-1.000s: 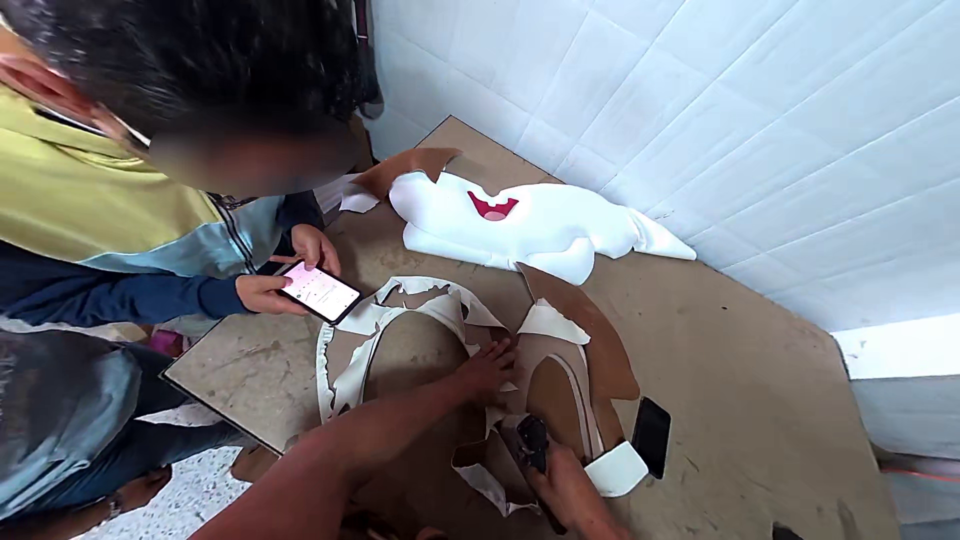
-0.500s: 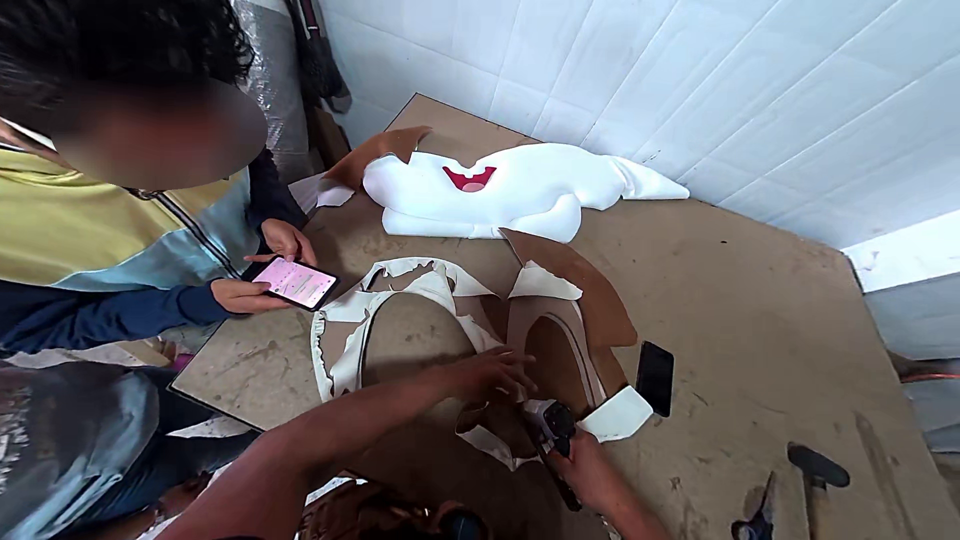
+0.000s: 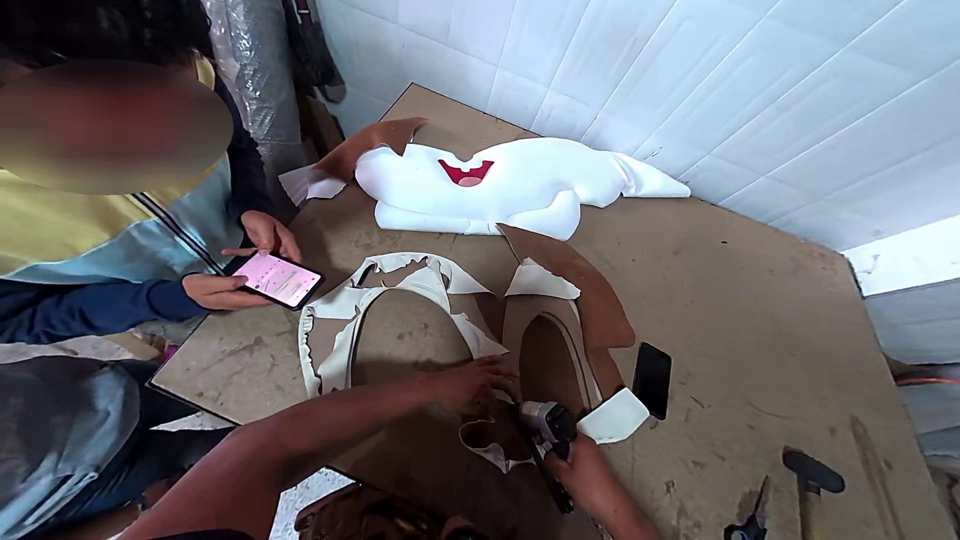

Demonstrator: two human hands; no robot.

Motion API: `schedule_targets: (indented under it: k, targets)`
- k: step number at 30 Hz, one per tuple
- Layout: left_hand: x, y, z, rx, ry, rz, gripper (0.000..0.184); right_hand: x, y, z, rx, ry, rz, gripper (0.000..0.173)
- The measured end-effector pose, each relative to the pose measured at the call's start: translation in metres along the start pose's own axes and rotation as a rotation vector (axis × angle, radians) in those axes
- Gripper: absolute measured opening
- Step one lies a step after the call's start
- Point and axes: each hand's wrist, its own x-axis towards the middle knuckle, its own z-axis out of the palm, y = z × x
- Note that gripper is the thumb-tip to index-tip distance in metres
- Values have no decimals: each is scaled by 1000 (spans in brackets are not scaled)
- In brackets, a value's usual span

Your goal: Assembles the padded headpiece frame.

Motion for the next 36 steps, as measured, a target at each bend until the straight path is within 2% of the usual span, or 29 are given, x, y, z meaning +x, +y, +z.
schedule_targets:
  k: [4, 6, 8, 10, 13, 16, 21, 27, 30, 32, 33, 36]
  targets:
    - [0, -6, 14, -39, 54, -90, 9, 0, 9, 6, 31, -2, 14, 27]
    - [3, -4, 19, 41, 109, -135, 23, -2, 11, 6, 63, -21, 14, 25]
    - [13, 1, 16, 129, 114, -207, 47, -11, 9, 0, 100, 10, 4, 24]
    - [19, 0, 10, 182, 108, -245, 54, -22, 5, -8, 106, 56, -43, 25]
    - [16, 2, 20, 222, 140, -249, 47, -40, -21, -7, 19, 5, -118, 26]
    - [23, -2, 16, 258, 142, -248, 42, -26, -53, -3, -175, -83, -183, 30]
    - [28, -5, 20, 316, 171, -246, 25, -4, -68, 12, -339, -191, -139, 38]
    - [34, -17, 24, 326, 183, -216, 38, -12, -71, 17, -346, -218, -106, 40]
    - [29, -28, 23, 254, 198, -151, 37, -21, -61, 21, -306, -166, -96, 38]
    - [3, -16, 4, 152, 234, -70, 25, -33, -49, 16, -216, -81, -66, 34]
    - [-16, -4, -2, 166, 236, -46, 26, -43, -39, 14, -138, -4, -52, 31]
    - [-54, 31, 13, 236, 25, -56, 57, -93, -9, 13, 30, 134, 82, 29]
